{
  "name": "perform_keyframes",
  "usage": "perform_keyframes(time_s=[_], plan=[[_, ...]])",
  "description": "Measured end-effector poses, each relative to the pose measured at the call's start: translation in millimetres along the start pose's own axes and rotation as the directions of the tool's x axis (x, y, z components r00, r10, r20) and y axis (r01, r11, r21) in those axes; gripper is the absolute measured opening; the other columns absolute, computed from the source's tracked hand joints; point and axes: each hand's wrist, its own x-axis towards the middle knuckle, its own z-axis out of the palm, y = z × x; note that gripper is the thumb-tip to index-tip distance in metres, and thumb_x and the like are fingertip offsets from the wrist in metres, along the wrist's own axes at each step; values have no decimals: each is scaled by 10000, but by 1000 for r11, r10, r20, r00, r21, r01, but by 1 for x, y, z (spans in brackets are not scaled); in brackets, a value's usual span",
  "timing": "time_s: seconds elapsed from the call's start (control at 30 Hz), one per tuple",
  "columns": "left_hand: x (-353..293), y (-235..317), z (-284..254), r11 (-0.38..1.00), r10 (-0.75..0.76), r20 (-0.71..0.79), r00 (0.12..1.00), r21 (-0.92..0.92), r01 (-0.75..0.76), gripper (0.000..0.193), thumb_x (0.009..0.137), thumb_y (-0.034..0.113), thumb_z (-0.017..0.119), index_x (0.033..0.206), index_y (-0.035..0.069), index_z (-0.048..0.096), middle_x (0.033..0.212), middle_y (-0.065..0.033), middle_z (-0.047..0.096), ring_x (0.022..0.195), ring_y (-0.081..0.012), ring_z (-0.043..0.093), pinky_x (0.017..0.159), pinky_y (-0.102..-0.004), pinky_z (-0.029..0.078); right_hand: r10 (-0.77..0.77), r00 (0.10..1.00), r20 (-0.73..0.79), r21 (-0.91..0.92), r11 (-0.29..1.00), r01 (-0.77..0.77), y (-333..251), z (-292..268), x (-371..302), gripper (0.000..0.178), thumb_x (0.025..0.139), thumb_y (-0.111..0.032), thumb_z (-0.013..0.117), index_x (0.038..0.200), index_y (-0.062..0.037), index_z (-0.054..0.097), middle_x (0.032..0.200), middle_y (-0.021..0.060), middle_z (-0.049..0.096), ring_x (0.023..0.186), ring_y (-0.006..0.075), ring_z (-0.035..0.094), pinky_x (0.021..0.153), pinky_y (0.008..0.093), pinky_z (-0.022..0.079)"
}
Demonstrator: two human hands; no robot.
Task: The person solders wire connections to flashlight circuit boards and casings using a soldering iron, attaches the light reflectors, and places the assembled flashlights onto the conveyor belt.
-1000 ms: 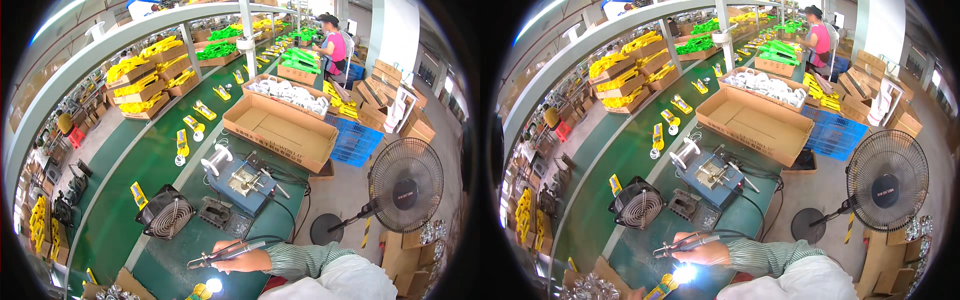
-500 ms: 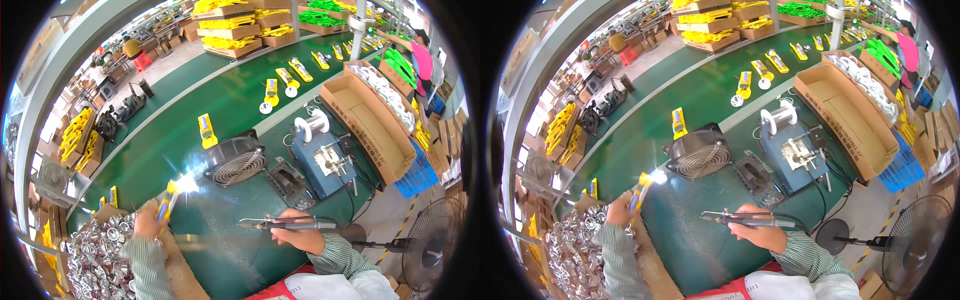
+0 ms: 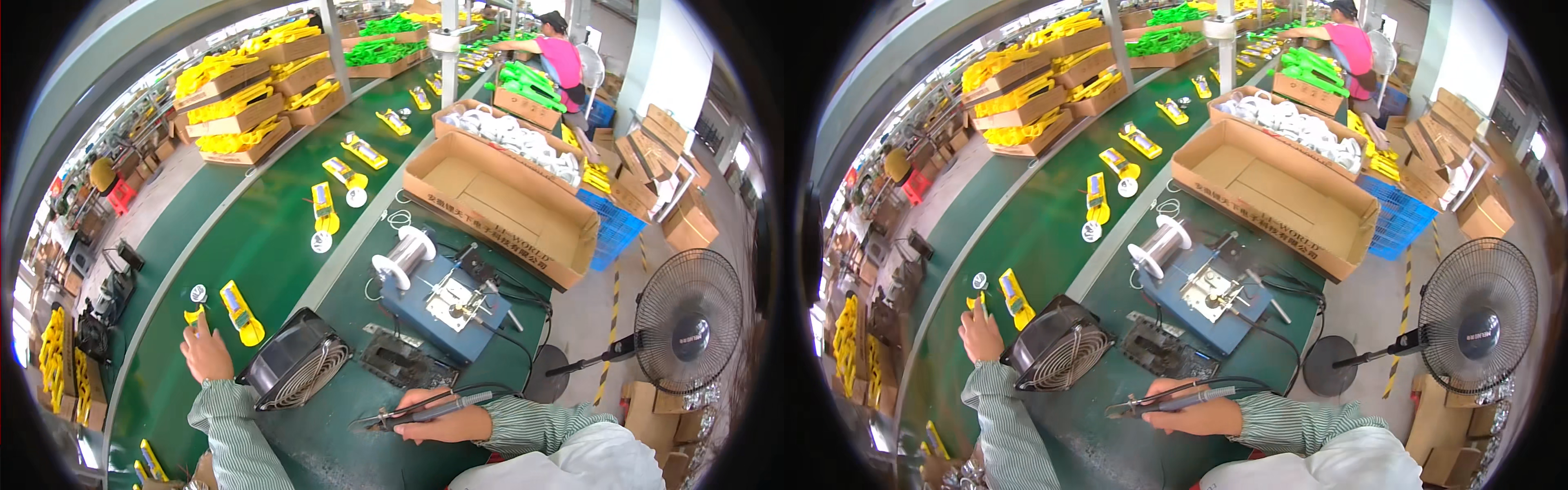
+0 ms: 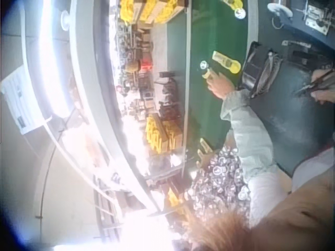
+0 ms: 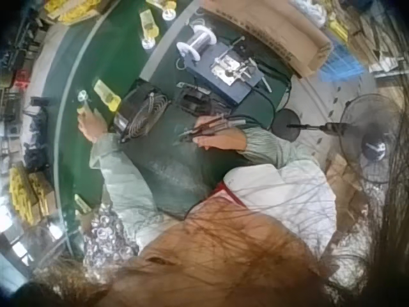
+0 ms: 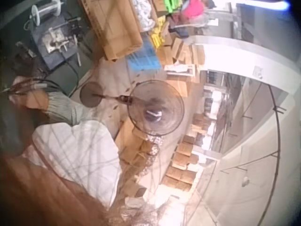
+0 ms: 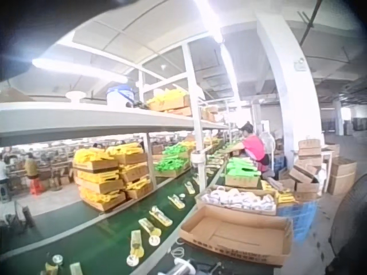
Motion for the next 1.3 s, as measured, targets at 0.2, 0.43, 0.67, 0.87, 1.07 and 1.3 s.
perform_keyframes(time_s=[0.2, 0.43, 0.67, 0.87, 1.07, 1.3], plan=[[9, -3, 81, 875, 272, 210, 939, -461, -150, 602, 801, 400, 621, 1320, 186, 402, 1060, -241, 505, 869, -380, 550, 751, -435, 452, 59, 998, 2, -10, 998, -59, -6, 0, 1, 228, 822, -155, 653, 965, -9, 551, 737, 31, 610, 646, 76, 585, 562, 210, 467], [-10, -12, 64, 898, 89, 322, 943, -435, 64, 407, 732, 265, 671, 1085, 146, 507, 922, -190, 526, 835, -369, 554, 737, -428, 461, -7, 1000, 0, -15, 1000, 7, -2, 1, -11, 206, 815, -146, 646, 956, -23, 559, 730, 26, 610, 625, 68, 580, 540, 209, 454], [-118, -27, -56, 948, 67, 368, 927, -312, 56, 423, 667, 145, 667, 1074, 138, 549, 982, -190, 456, 865, -373, 555, 781, -425, 470, -103, 994, 28, 34, 994, 102, 1, 3, -21, 194, 802, -121, 653, 948, -23, 571, 705, 36, 612, 602, 78, 586, 539, 214, 462], [-225, 7, -155, 932, 39, 473, 880, -336, 139, 442, 675, 179, 668, 1095, 112, 548, 1040, -236, 479, 876, -397, 549, 764, -437, 480, -134, 991, 18, 101, 986, 131, 1, 16, -27, 165, 807, -55, 634, 928, 17, 549, 736, 100, 615, 630, 122, 601, 531, 247, 499], [-324, 26, -166, 921, -50, 549, 834, -297, 251, 426, 712, 219, 646, 1122, 158, 548, 1117, -231, 448, 865, -360, 574, 724, -407, 508, -92, 996, -7, 24, 995, 92, 3, 35, -30, 148, 798, 14, 570, 898, 12, 462, 661, 136, 595, 495, 133, 556, 462, 227, 465], [-333, -27, -181, 933, -215, 176, 961, -255, 255, 369, 755, 266, 655, 1059, 84, 551, 962, -153, 553, 849, -315, 548, 714, -400, 467, -95, 991, 89, 34, 995, 93, 3, 47, -41, 147, 801, 27, 578, 899, 41, 469, 713, 145, 611, 555, 134, 587, 499, 237, 497]])
